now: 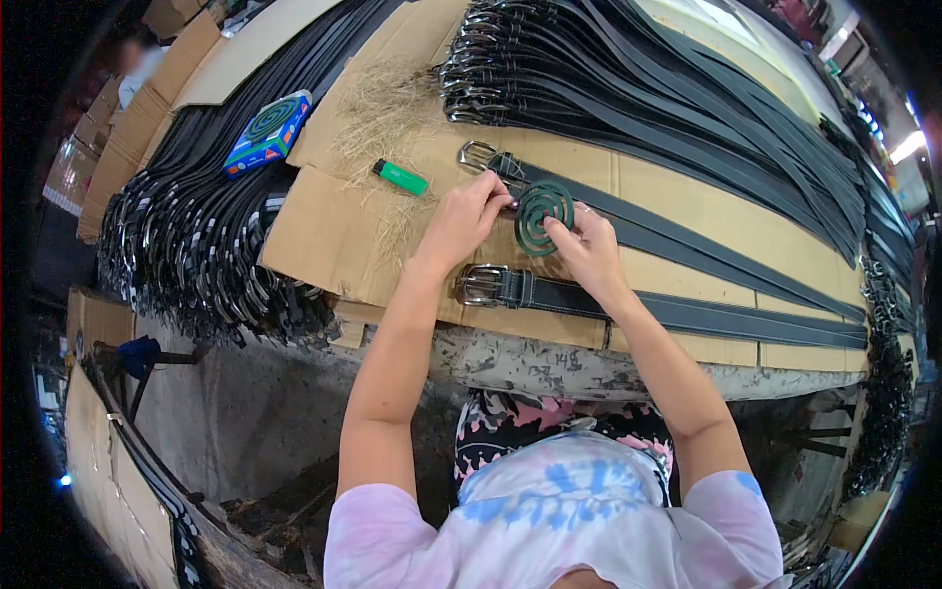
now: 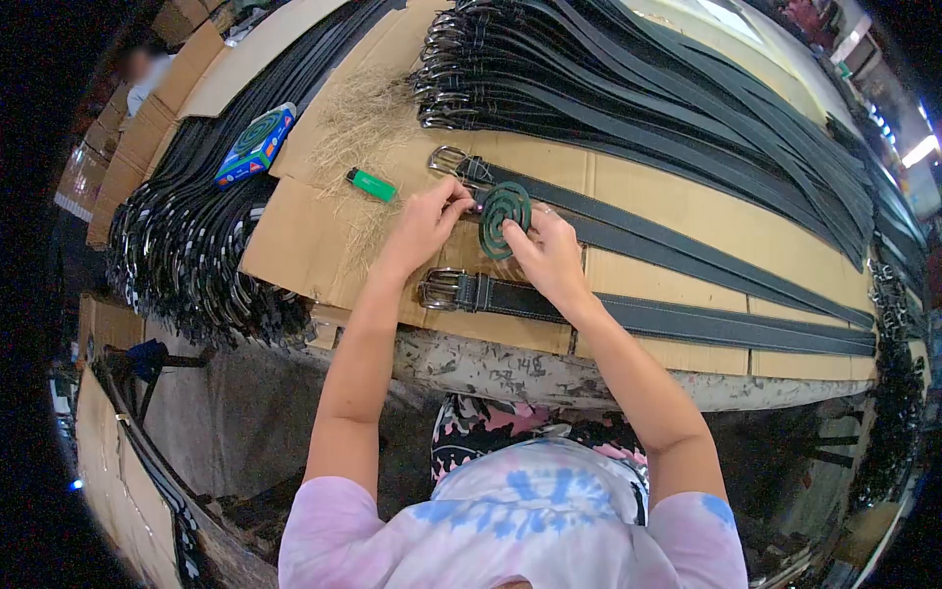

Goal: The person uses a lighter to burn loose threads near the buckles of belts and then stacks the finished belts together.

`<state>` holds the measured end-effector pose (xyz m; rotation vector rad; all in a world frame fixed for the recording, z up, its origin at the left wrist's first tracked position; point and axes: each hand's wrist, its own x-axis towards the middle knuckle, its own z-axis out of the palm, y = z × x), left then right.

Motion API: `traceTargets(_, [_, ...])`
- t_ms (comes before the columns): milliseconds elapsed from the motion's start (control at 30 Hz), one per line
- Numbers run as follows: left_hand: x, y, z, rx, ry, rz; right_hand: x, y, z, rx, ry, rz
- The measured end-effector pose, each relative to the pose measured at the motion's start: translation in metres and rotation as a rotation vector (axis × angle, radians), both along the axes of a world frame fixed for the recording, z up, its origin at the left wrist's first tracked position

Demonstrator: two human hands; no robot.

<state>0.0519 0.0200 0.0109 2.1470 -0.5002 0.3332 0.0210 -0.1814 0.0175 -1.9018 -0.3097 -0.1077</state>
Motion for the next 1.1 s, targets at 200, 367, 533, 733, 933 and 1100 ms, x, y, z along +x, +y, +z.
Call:
traceTargets(200, [0.0,0.0,-0.001,0.002,-0.042,-0.011,0.0,0.004,0.004,-0.057,0.004,-0.02])
traceTargets(367, [0.001,-0.001,-0.001,0.003,-0.055,-0.018,0.001,0.005,0.004,-0.069,-0.006,-0.017])
traceTargets(533, [0.001,0.0,-0.003,0.003,-0.053,-0.019,0.0,0.005,0.006,-0.057,-0.026,0.006])
traceTargets(733, [0.001,-0.001,-0.002,-0.014,-0.028,-0.004,0.0,0.003,0.005,-0.038,0.029,-0.049])
traceTargets(933, [-0.002,-0.001,0.005,0.017,-0.007,0.004,0.014,-0.022,-0.026,0.314,0.062,-0.254])
traceTargets(1100, [0.023,-0.008,0.002,0.077,-0.219,-0.045,0.005,-0.023,-0.021,0.31,0.062,-0.284])
